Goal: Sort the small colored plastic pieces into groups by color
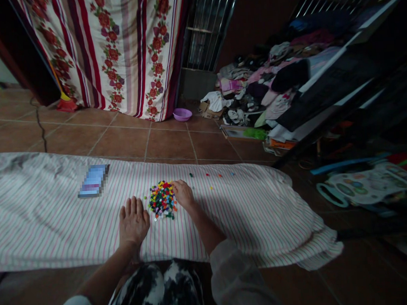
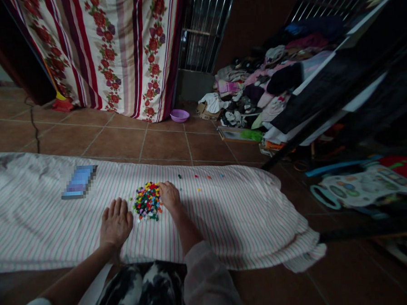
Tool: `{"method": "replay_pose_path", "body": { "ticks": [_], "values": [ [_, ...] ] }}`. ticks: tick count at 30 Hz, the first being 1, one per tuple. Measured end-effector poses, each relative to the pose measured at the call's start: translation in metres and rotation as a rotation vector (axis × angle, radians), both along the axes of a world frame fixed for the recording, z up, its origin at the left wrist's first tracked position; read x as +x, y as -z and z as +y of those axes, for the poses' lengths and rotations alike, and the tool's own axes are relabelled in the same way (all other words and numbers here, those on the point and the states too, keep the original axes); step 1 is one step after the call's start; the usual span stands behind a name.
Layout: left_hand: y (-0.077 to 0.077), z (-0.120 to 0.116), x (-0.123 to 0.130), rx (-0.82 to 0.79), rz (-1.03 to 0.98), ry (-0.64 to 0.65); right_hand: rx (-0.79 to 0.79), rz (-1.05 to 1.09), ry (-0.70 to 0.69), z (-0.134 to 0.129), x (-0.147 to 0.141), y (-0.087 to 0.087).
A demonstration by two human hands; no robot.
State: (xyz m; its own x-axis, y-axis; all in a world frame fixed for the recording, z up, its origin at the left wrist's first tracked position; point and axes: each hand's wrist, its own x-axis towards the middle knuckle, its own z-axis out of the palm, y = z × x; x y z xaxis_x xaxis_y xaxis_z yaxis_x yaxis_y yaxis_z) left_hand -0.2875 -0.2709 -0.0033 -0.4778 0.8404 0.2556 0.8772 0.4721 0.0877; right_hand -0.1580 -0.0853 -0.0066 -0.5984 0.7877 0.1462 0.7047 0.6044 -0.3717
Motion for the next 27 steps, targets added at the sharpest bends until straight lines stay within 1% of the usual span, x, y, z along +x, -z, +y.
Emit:
{"method": "replay_pose_path", "body": {
  "ticks": [4, 9, 13, 17, 22, 27],
  "values": [
    [0.0, 0.0, 0.0, -0.003, 0.006, 0.003, 0.005, -0.053, -0.008, -0.001, -0.001, -0.005],
    [-0.003, 0.0, 0.001, -0.032, 0.016, 0.0, 0.002, -0.065, 0.006, 0.0, -0.005, -0.008],
    [-0.005, 0.0, 0.001, -0.041, 0.026, 0.0, 0.002, -0.019, 0.027, -0.001, -0.006, -0.006],
    [-0.004, 0.0, 0.002, -0.036, 0.017, -0.003, 0.019, 0.084, 0.057, -0.005, -0.003, 0.0],
    [-0.001, 0.0, 0.001, -0.003, 0.022, 0.006, 0.04, 0.203, 0.078, -0.011, 0.006, 0.005],
    [0.0, -0.001, 0.0, -0.014, 0.071, 0.004, 0.05, 0.212, 0.118, -0.013, 0.03, 0.003]
  ]
}}
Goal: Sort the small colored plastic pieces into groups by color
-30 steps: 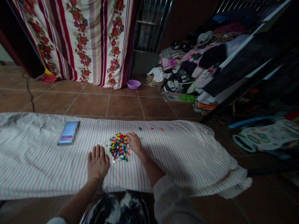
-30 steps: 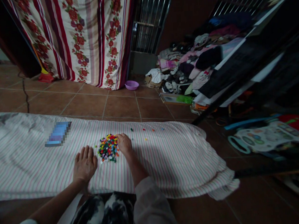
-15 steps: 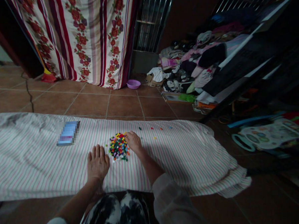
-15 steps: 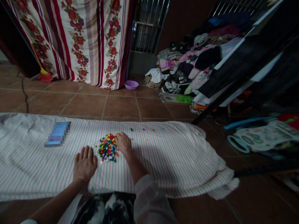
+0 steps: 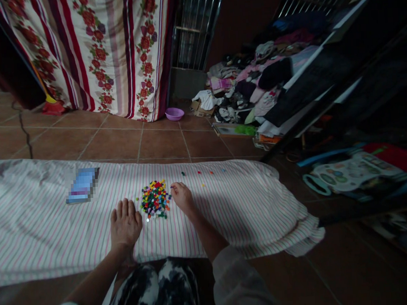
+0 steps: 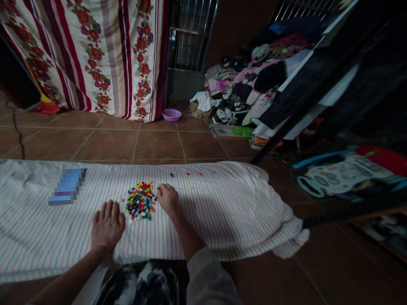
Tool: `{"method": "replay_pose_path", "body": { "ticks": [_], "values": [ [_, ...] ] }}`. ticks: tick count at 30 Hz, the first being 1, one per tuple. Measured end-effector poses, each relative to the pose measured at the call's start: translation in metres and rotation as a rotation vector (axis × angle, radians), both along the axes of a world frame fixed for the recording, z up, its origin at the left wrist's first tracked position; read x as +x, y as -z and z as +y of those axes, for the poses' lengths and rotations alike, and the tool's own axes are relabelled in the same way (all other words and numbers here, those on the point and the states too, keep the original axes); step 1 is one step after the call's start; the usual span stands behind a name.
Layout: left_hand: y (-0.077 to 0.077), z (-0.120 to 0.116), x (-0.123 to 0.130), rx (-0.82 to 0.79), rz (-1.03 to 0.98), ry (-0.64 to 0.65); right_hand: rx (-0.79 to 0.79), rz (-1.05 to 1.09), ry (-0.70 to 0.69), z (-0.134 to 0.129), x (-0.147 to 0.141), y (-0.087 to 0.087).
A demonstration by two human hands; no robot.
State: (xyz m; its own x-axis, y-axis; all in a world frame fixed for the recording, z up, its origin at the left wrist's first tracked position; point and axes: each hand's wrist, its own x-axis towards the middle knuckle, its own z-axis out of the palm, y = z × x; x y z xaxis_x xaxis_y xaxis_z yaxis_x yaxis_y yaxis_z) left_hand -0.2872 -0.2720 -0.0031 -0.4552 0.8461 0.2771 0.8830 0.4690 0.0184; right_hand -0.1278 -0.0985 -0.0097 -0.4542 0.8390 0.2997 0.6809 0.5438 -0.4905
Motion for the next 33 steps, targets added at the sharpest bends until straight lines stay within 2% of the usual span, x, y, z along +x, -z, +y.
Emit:
{"method": "replay_pose_path", "body": {
  "ticks": [11, 16, 22, 33],
  "values": [
    [-0.006, -0.002, 0.002, -0.019, 0.038, 0.009, 0.01, -0.011, 0.306, 0.029, 0.101, -0.004],
    [-0.004, -0.002, 0.001, -0.021, 0.029, 0.022, -0.004, -0.052, 0.438, 0.045, 0.136, -0.001],
    [0.001, -0.002, -0.001, -0.002, 0.045, 0.033, 0.001, -0.103, 0.552, 0.064, 0.158, 0.004],
    [-0.003, -0.001, 0.002, 0.01, 0.016, 0.02, 0.036, -0.143, 0.548, 0.073, 0.165, 0.014]
  ]
}}
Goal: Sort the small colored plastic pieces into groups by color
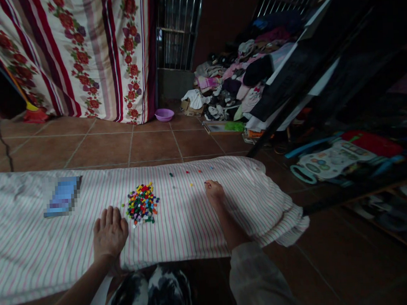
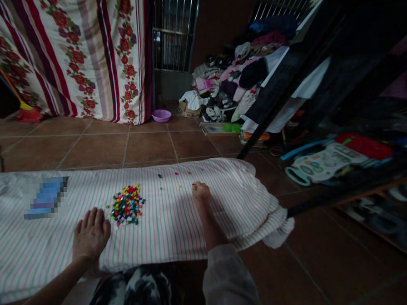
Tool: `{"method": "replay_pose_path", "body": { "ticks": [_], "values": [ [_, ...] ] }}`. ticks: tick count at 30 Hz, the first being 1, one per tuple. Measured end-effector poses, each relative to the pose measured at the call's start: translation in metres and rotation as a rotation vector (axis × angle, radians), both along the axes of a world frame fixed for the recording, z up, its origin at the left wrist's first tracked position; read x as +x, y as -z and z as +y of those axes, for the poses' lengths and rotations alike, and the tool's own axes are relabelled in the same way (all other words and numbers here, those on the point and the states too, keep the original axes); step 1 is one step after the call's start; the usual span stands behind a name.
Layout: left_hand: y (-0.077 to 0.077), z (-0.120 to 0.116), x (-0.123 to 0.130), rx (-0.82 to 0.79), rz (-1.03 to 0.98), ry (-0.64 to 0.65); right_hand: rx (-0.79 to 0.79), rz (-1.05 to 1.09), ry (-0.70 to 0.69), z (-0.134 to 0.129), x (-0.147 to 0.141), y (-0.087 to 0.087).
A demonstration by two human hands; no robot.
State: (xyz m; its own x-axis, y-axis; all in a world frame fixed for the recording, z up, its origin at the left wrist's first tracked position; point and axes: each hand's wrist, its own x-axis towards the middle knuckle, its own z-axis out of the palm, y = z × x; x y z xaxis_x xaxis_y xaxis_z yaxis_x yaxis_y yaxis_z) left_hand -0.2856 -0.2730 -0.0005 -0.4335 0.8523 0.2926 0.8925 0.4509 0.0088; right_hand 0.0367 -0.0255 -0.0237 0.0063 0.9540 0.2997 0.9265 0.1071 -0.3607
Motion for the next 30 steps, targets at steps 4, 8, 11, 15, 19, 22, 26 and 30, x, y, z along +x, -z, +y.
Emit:
{"method": "replay_pose_path", "body": {
  "ticks": [4, 8, 11, 15, 19, 22, 26, 30],
  "values": [
    [0.002, -0.001, -0.001, 0.004, 0.006, 0.006, -0.009, 0.002, -0.004, 0.002, 0.001, 0.004],
    [0.005, -0.001, -0.002, 0.002, 0.029, 0.004, -0.02, -0.012, -0.001, 0.003, 0.002, 0.006],
    [0.004, -0.001, -0.003, -0.02, 0.025, 0.005, 0.014, -0.018, -0.005, 0.002, 0.003, 0.007],
    [0.002, 0.001, -0.002, -0.028, 0.008, -0.011, 0.042, 0.01, -0.031, 0.0, 0.004, 0.009],
    [0.001, 0.001, -0.001, -0.012, -0.005, -0.017, 0.07, 0.064, -0.076, 0.0, 0.008, 0.012],
    [0.001, 0.0, -0.001, -0.01, -0.008, -0.013, 0.084, 0.103, -0.109, -0.002, 0.012, 0.014],
    [0.002, 0.0, -0.002, -0.016, -0.017, -0.006, 0.117, 0.188, -0.087, -0.008, 0.013, 0.015],
    [0.003, 0.0, -0.003, -0.006, -0.031, -0.005, 0.169, 0.253, -0.071, -0.022, -0.001, 0.011]
  ]
}}
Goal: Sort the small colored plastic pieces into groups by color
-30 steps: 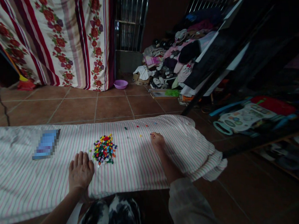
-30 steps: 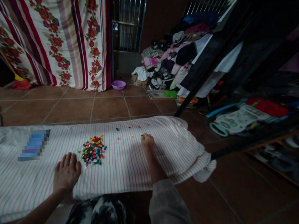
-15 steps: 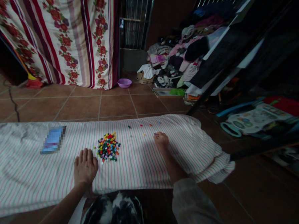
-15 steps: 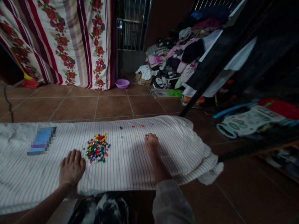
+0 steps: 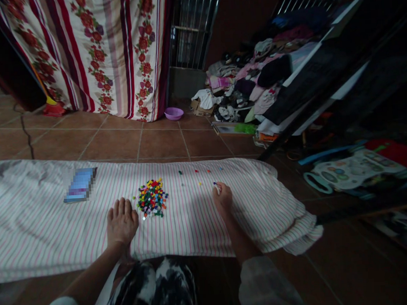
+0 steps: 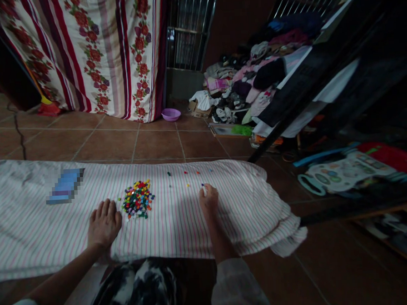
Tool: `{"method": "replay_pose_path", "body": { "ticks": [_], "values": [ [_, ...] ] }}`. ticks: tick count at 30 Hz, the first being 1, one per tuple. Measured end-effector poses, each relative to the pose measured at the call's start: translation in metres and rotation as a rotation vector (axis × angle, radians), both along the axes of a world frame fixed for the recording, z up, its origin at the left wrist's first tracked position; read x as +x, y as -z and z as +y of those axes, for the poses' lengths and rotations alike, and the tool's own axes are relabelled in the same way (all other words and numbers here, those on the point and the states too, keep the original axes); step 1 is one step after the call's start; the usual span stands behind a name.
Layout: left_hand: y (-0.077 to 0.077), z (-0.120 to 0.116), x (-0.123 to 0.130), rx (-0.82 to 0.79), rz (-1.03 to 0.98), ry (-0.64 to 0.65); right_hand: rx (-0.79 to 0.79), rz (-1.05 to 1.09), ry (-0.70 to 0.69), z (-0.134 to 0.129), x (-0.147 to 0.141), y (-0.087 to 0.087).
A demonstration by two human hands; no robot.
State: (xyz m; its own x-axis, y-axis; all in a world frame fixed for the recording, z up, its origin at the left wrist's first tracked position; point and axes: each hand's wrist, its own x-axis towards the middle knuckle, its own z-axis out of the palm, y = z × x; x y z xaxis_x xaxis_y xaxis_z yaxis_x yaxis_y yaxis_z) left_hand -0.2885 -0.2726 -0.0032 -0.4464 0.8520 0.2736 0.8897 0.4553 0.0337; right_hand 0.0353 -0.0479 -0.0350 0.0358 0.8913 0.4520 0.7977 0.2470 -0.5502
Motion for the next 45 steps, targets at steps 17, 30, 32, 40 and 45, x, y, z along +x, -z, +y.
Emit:
{"method": "replay_pose_path", "body": {
  "ticks": [17, 30, 32, 40, 45],
  "values": [
    [0.013, -0.027, 0.008, 0.078, -0.005, 0.095, -0.108, -0.022, -0.59, -0.114, -0.146, -0.025],
    [0.015, -0.031, 0.01, 0.205, 0.059, 0.121, -0.24, -0.058, -0.497, -0.105, -0.168, -0.039],
    [0.015, -0.031, 0.01, 0.214, 0.039, 0.122, -0.234, -0.047, -0.498, -0.098, -0.173, -0.038],
    [0.016, -0.031, 0.01, 0.223, 0.013, 0.121, -0.25, -0.076, -0.464, -0.082, -0.184, -0.035],
    [0.014, -0.031, 0.01, 0.209, -0.012, 0.118, -0.274, -0.094, -0.485, -0.078, -0.183, -0.034]
  ]
}}
